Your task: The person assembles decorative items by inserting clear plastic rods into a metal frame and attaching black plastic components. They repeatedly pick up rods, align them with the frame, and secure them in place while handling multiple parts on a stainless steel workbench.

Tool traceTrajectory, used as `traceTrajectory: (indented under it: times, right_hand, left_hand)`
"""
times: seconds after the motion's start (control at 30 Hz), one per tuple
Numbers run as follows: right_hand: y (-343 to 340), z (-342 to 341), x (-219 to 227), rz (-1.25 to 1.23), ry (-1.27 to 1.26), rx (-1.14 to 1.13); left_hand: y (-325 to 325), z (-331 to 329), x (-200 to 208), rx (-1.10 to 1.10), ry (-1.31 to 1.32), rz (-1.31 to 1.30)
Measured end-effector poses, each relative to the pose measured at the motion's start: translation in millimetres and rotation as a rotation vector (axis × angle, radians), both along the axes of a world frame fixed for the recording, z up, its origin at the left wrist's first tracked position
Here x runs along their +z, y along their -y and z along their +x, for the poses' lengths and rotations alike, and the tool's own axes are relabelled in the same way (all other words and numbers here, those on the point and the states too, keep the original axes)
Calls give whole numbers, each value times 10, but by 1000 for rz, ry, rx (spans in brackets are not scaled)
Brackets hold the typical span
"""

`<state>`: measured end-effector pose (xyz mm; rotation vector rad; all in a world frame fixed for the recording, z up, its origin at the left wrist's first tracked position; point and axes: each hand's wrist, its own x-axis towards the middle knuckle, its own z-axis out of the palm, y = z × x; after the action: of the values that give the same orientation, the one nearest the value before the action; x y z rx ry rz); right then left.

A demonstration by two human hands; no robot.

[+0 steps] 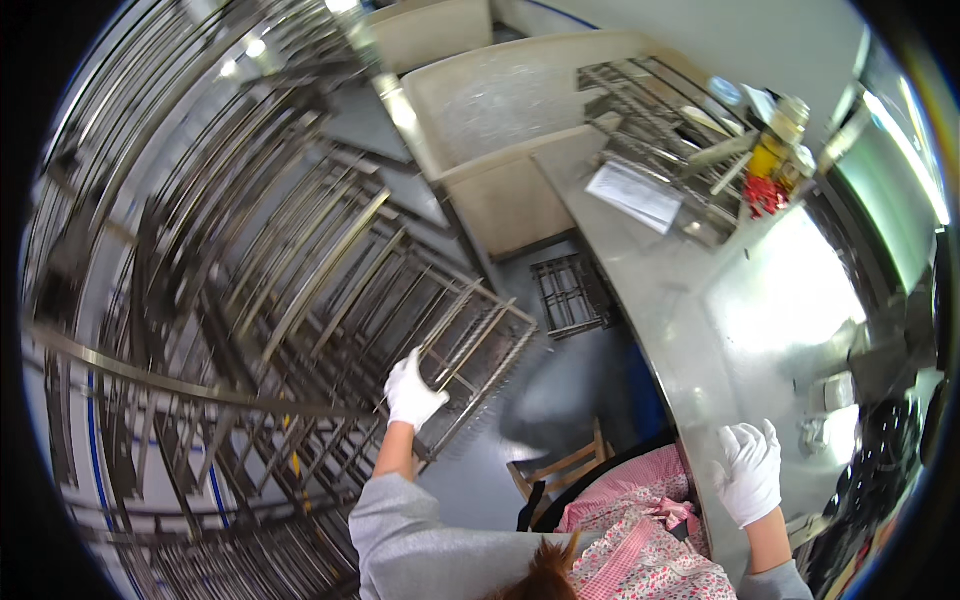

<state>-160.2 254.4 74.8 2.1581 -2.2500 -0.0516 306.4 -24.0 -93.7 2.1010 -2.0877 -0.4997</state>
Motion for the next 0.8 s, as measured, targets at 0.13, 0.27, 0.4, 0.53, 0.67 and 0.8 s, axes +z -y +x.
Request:
traceTrajectory:
  times: [0.13,0.27,0.4,0.53,0.67,0.8]
  right_hand:
    - [-102,15,-84,94,-31,-104]
    - [-18,148,-112,137,-47,-122]
    - [34,176,-87,155,-56,-133]
    - [-53,89,-113,187,3,-135]
    - [-140,26,-219,119,112,-197]
    - [-215,57,-321,215,134,-227]
  left_hand:
    - [374,103,76,128,197,-180]
    - [676,-60,161,318,60,-269]
    - [1126,-256,559,-97,250,-647]
    - [1794,-2,1195,271,423,-170]
    - [1750,-79,1274,208,457,-133]
    - [826,-564,1175,28,471,-334]
